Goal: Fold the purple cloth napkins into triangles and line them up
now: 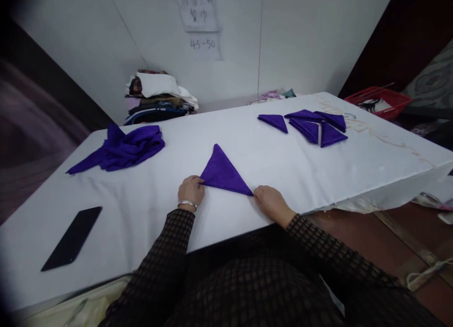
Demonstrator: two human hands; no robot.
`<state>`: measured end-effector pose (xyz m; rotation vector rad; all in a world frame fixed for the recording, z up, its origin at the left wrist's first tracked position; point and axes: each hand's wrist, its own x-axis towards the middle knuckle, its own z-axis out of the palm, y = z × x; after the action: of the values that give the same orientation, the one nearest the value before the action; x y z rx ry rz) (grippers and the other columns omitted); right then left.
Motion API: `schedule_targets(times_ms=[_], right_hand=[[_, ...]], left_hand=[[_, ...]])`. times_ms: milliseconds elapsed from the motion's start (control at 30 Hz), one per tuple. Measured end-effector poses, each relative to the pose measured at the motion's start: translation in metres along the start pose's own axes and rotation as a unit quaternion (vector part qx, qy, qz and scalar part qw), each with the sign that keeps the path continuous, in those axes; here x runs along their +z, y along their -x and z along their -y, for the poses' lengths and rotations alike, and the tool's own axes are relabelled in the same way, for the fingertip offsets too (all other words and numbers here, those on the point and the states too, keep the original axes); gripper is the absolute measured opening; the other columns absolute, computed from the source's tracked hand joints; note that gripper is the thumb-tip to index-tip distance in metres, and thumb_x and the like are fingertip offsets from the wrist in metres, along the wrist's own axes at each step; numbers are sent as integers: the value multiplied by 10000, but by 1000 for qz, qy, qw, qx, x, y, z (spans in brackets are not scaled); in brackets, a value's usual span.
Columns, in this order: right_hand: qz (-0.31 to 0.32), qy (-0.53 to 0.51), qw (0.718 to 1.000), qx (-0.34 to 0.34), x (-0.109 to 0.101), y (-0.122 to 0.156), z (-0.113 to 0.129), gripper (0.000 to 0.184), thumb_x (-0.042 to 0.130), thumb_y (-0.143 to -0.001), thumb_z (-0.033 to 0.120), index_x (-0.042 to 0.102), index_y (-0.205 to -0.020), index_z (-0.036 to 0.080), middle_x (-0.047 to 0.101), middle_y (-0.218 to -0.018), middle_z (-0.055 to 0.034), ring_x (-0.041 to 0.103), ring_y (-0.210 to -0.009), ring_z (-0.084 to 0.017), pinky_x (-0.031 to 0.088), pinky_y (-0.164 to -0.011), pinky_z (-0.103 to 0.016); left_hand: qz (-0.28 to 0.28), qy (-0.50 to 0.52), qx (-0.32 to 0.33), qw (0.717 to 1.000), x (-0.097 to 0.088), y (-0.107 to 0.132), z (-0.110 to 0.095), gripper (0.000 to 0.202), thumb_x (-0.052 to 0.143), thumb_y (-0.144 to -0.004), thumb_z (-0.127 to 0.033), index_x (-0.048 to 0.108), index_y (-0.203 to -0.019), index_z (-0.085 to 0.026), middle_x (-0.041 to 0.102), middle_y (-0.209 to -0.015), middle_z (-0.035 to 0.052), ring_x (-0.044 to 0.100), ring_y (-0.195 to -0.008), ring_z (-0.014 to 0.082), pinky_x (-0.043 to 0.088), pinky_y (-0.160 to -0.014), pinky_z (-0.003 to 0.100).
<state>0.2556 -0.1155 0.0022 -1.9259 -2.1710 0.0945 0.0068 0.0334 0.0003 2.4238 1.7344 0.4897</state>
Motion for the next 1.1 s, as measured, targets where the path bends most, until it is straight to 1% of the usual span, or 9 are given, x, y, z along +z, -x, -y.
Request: schedule_targets(times_ms=[100, 233, 333, 500, 600, 700, 767, 900, 1100], right_hand=[[-34, -45, 998, -19, -12, -12, -6, 190, 464, -875, 180, 621, -982, 191, 661, -967, -91, 607, -912, -245, 515, -773, -412], [-84, -144, 979, -114, -33, -34, -4, 496, 430, -829, 118, 497, -1309, 224, 528, -1337, -88, 476, -1232, -241, 429, -998, -496], [-61, -227, 956, -173, -52, -41, 2, 550, 401, -806, 92, 512, -1314, 269, 535, -1344, -41, 473, -1249, -217, 390, -1047, -496], [-64, -328, 936, -112, -70, -55, 5, 414, 427, -916, 253, 517, -1320, 226, 524, -1361, -49, 457, -1270, -225, 382, -1066, -460], [-50, -299, 944, -130, -55, -79, 7, 445, 423, -945, 311, 443, -1382, 228, 422, -1441, -48, 346, -1347, -234, 314, -1111, -476], [-9, -220, 964, -151, -26, -98, 13, 495, 451, -939, 361, 375, -1421, 279, 348, -1481, -32, 259, -1384, -256, 286, -1115, -517], [36, -171, 970, -171, -6, -98, 17, 555, 464, -927, 426, 347, -1439, 246, 319, -1494, -65, 244, -1388, -277, 266, -1115, -530], [83, -109, 964, -229, 17, -68, 14, 693, 453, -908, 530, 305, -1453, 128, 288, -1500, -150, 218, -1394, -289, 181, -1134, -521], [101, -116, 964, -216, 9, -14, -13, 659, 439, -931, 495, 255, -1473, 171, 263, -1515, -129, 198, -1403, -246, 151, -1143, -489]], left_hand=[[0, -1, -2, 1000, 0, 0, -1, 269, 514, -733, -118, 718, -869, -229, 665, -1072, 49, 571, -1032, 238, 475, -864, 359], [0, -2, -9, 1000, -1, 0, -1, 270, 523, -728, -117, 721, -862, -243, 666, -1068, 37, 575, -1036, 227, 472, -879, 340], [-4, -1, -9, 1000, -1, 1, 0, 281, 517, -731, -113, 722, -866, -249, 668, -1070, 33, 578, -1033, 219, 470, -888, 335], [-4, -2, -5, 1000, 1, 1, 1, 281, 514, -726, -114, 726, -862, -238, 669, -1066, 43, 574, -1033, 232, 473, -884, 348], [-2, -4, -8, 1000, 1, 0, 1, 284, 507, -728, -113, 725, -863, -236, 669, -1071, 39, 574, -1033, 230, 471, -879, 346], [-1, -7, -9, 1000, 1, 0, 1, 286, 502, -735, -112, 724, -861, -241, 669, -1078, 33, 573, -1039, 224, 472, -874, 341], [0, -8, -10, 1000, 0, 1, 1, 288, 499, -739, -111, 725, -861, -242, 669, -1078, 31, 573, -1042, 221, 473, -874, 338], [-2, -7, -7, 1000, 2, 2, 3, 297, 497, -736, -100, 727, -873, -231, 667, -1080, 33, 572, -1042, 220, 470, -889, 339], [0, -4, -3, 1000, 1, 2, 3, 295, 504, -729, -99, 727, -880, -220, 663, -1084, 45, 569, -1052, 230, 473, -905, 357]])
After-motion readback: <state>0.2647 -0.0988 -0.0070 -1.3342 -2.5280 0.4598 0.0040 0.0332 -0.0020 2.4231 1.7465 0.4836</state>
